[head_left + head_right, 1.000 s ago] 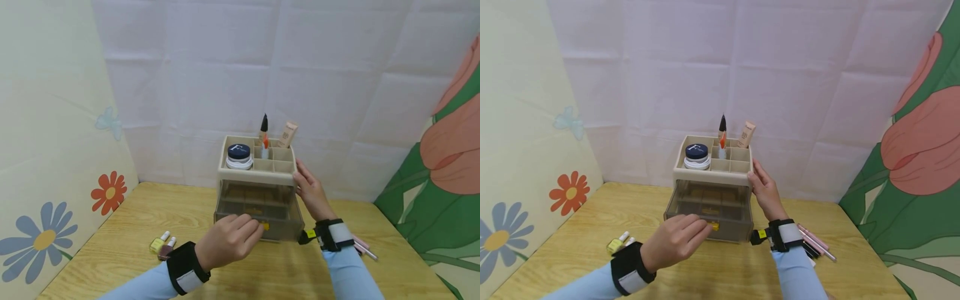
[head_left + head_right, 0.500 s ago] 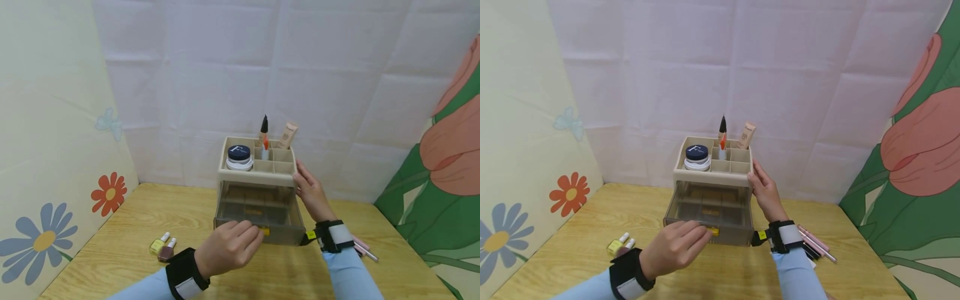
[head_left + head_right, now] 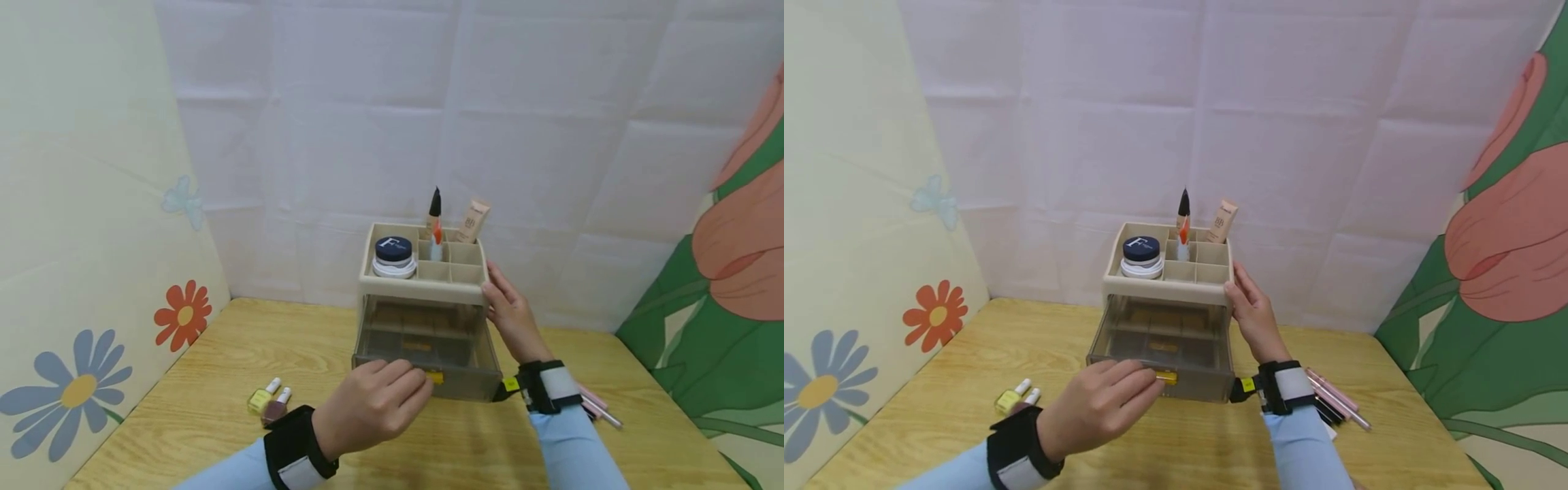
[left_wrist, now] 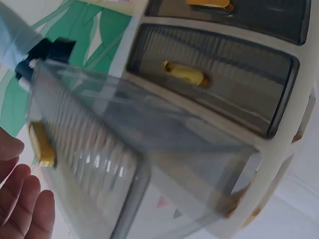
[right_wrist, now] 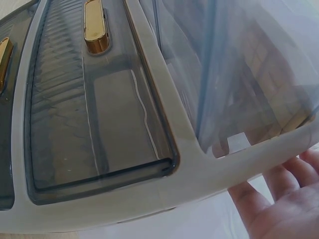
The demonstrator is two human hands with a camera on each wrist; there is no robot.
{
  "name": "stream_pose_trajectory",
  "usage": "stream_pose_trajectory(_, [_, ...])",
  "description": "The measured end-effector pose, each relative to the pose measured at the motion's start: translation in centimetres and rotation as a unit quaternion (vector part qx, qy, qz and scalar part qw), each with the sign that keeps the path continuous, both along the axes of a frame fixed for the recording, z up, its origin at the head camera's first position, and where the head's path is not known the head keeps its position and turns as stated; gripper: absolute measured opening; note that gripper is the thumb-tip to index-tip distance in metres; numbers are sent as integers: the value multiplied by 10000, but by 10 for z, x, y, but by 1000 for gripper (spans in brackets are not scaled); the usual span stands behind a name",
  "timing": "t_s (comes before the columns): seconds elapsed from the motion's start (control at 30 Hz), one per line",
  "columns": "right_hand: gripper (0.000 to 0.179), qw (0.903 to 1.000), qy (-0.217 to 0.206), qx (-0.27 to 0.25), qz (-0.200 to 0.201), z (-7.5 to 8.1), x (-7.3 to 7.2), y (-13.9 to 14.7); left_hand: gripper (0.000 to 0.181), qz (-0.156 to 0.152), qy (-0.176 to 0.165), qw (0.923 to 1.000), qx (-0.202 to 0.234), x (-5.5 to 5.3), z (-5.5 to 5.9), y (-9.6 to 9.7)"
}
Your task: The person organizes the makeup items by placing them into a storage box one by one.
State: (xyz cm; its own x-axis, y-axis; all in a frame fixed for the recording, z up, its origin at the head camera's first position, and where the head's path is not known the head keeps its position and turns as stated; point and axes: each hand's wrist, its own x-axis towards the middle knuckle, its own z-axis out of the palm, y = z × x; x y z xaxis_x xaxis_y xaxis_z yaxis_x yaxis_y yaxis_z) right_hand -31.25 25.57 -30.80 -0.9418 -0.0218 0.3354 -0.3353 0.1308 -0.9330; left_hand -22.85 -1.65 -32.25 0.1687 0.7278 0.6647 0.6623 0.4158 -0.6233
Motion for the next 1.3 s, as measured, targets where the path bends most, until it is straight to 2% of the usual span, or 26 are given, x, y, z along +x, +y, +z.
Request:
stream_pose_trajectory(0.23, [61,10000,23,7,30,0,-1,0,31,-126,-202,9994,269,7,20,-21])
stream_pose_trajectory(0.33, [62,10000,12,-24,50,0,0,0,30,-86,-478,9981,373,8,27,-34])
stream_pose_trajectory(0.47, [62,10000,-31,14,26,-1,1,-1,29,129,-915,9941,562,8,34,-56])
stream_pose_trajectory(0.6, [61,10000,-62,47,6,0,1,-1,12,518,-1252,9880,735,4,37,-79])
stream_pose_trajectory(0.73, [61,10000,-41,56,8,0,-1,0,24,1093,-1479,9802,729,-6,35,-100])
stream_pose_trajectory(0.87, [63,9999,-9,128,-35,0,-2,2,27,1553,-1818,9686,685,-21,24,-119])
stream_pose_trajectory(0.93, [64,9999,1,143,-55,0,-2,2,27,1746,-2131,9588,693,-29,17,-127])
stream_pose_trajectory(1.07, [62,9998,5,178,-69,1,-1,3,25,2246,-2825,9303,654,-46,4,-145])
stream_pose_trajectory(1.2, [61,9997,39,232,-40,0,-2,2,22,2858,-3534,8894,484,-62,-12,-160])
stream_pose_trajectory(1.3, [60,9997,66,224,3,-1,-2,1,22,3287,-4092,8508,248,-72,-26,-169])
